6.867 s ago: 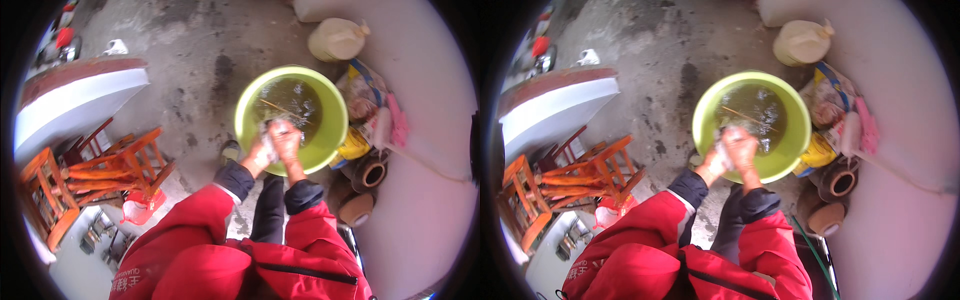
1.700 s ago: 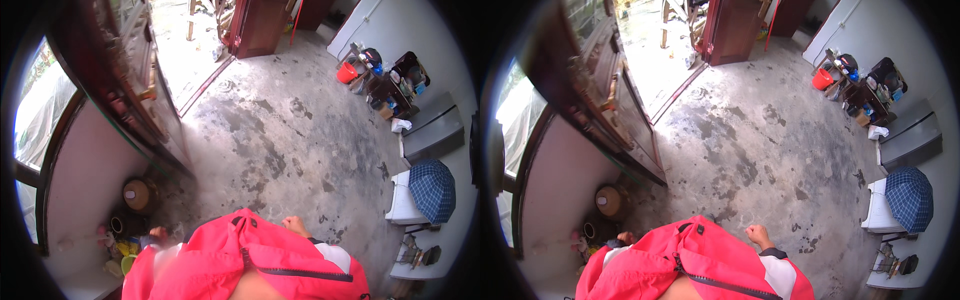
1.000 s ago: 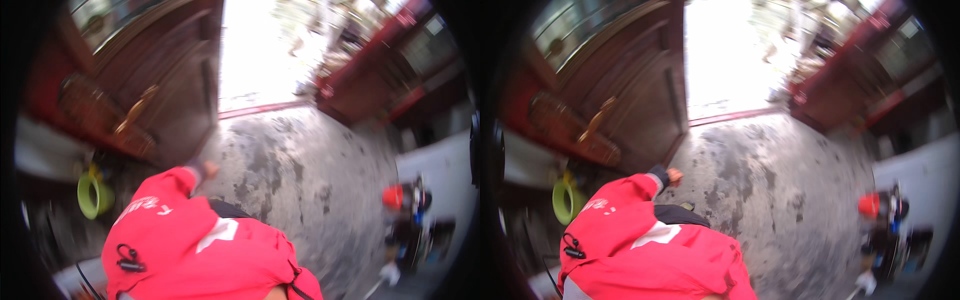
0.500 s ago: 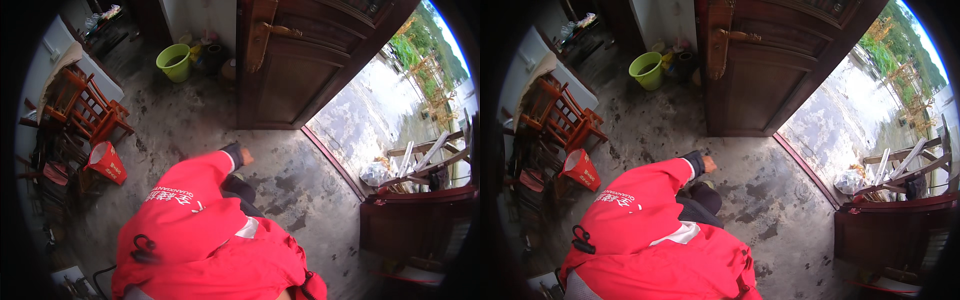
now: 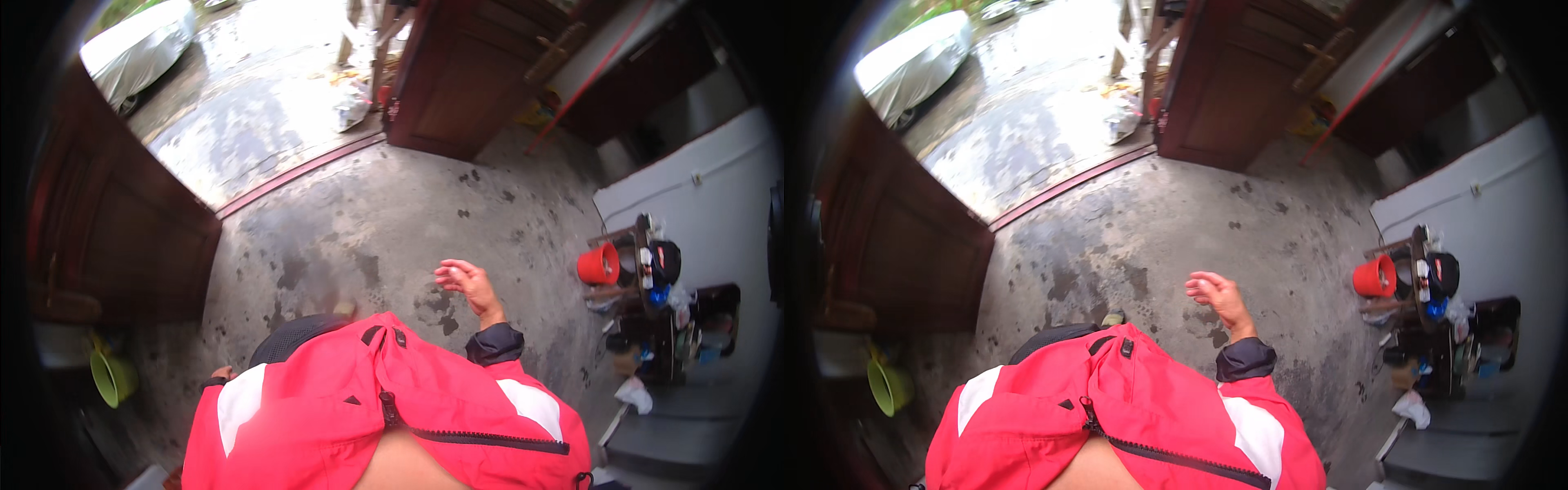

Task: The person wipes a wooden chair with a cloth, then moves to a bucket to wring out the cloth. They sweep the floor with a broom, wring the cloth again, and proceed to clean a large glass window using the cloth and a long green pole.

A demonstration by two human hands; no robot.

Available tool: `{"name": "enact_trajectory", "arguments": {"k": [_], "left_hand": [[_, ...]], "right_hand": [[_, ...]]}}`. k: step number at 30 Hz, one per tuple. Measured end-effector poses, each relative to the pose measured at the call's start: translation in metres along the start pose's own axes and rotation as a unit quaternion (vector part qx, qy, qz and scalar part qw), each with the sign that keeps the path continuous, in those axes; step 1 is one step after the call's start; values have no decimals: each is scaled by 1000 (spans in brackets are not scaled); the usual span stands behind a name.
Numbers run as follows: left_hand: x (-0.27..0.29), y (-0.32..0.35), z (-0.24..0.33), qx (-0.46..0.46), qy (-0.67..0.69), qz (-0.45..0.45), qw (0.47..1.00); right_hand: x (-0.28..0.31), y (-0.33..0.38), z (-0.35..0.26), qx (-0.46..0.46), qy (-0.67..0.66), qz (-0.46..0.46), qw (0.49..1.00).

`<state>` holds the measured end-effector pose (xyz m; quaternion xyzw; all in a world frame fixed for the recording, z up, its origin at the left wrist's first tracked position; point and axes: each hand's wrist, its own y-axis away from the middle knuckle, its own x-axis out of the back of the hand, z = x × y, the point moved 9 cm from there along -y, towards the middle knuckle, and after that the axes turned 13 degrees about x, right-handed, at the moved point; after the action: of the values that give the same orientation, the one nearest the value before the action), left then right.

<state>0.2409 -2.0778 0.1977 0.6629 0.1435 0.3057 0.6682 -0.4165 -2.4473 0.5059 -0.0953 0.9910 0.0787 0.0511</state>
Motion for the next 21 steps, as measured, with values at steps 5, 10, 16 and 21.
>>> {"name": "enact_trajectory", "arguments": {"k": [5,10,16,21], "left_hand": [[-242,75,198,-153,-113,-87,978],[-478,166,329,-285,-273,-71,916],[-764,228,228,-273,-310,-139,900],[-833,220,118,-242,-370,-63,895]], "right_hand": [[230,95,58,-94,641,84,757],[381,220,157,-144,331,287,887],[564,254,184,-203,394,312,841],[652,104,82,-94,455,232,855]]}}
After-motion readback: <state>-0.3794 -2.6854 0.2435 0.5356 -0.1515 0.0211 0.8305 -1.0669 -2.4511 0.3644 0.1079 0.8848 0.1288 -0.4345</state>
